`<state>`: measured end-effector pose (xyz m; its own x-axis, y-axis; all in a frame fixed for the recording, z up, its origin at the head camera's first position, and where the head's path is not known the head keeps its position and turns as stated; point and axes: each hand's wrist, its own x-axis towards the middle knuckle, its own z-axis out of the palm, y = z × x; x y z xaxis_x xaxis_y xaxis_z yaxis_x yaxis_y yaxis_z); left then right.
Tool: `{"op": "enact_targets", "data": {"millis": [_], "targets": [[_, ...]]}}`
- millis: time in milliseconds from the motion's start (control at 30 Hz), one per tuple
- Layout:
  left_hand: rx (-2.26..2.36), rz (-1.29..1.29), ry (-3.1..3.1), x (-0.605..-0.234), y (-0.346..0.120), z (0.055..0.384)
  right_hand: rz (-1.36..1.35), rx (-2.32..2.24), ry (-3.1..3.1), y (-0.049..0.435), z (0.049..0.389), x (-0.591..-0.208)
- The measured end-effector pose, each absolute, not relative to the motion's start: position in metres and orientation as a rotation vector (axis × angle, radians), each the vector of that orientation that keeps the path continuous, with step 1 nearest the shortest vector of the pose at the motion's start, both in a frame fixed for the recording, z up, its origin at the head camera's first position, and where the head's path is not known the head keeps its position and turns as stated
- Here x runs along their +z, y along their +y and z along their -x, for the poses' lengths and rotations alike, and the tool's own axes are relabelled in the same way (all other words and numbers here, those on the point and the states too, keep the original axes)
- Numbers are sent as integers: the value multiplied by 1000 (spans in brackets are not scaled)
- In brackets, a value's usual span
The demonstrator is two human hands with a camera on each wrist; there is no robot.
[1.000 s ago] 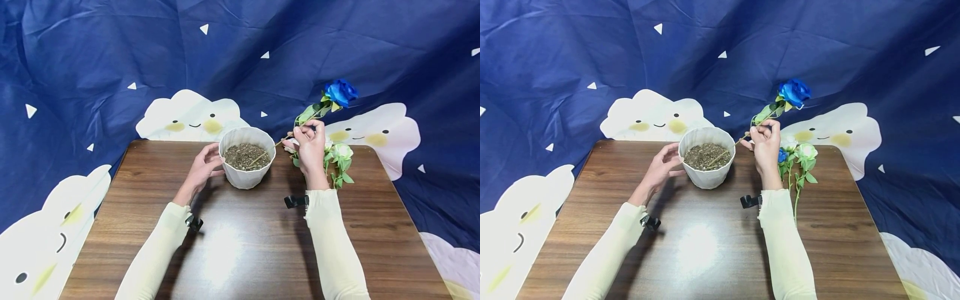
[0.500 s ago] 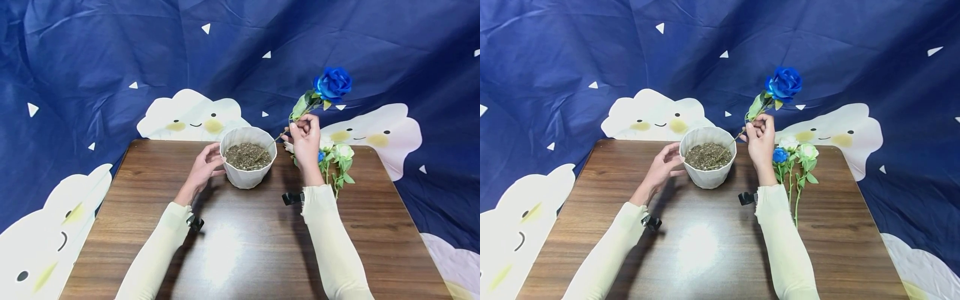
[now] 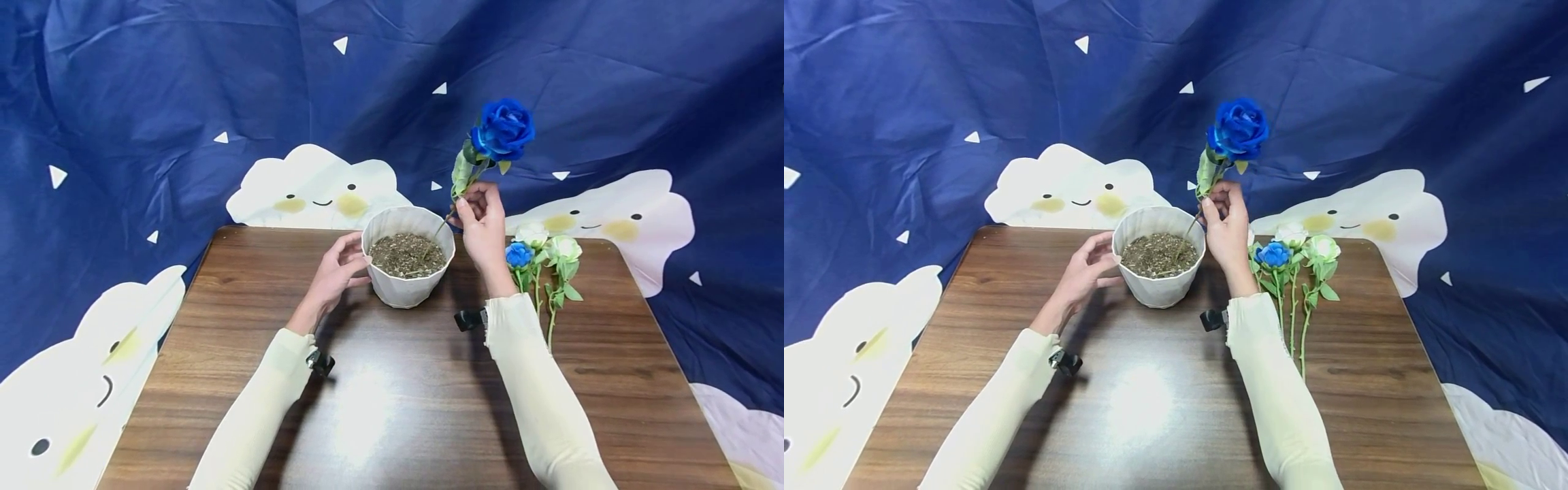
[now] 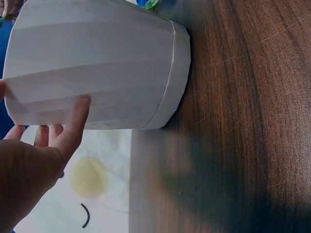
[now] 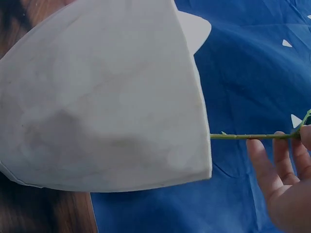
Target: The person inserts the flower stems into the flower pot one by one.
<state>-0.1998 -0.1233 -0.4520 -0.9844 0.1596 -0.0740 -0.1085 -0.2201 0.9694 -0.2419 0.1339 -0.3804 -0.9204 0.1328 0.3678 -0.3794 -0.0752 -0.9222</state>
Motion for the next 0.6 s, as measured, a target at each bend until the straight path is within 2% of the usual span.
{"op": "enact_targets", "data": {"millis": [600], "targets": [[2336,-62,1821,-451,-123,200,-325,2011,-2087,122,251,-388]]}}
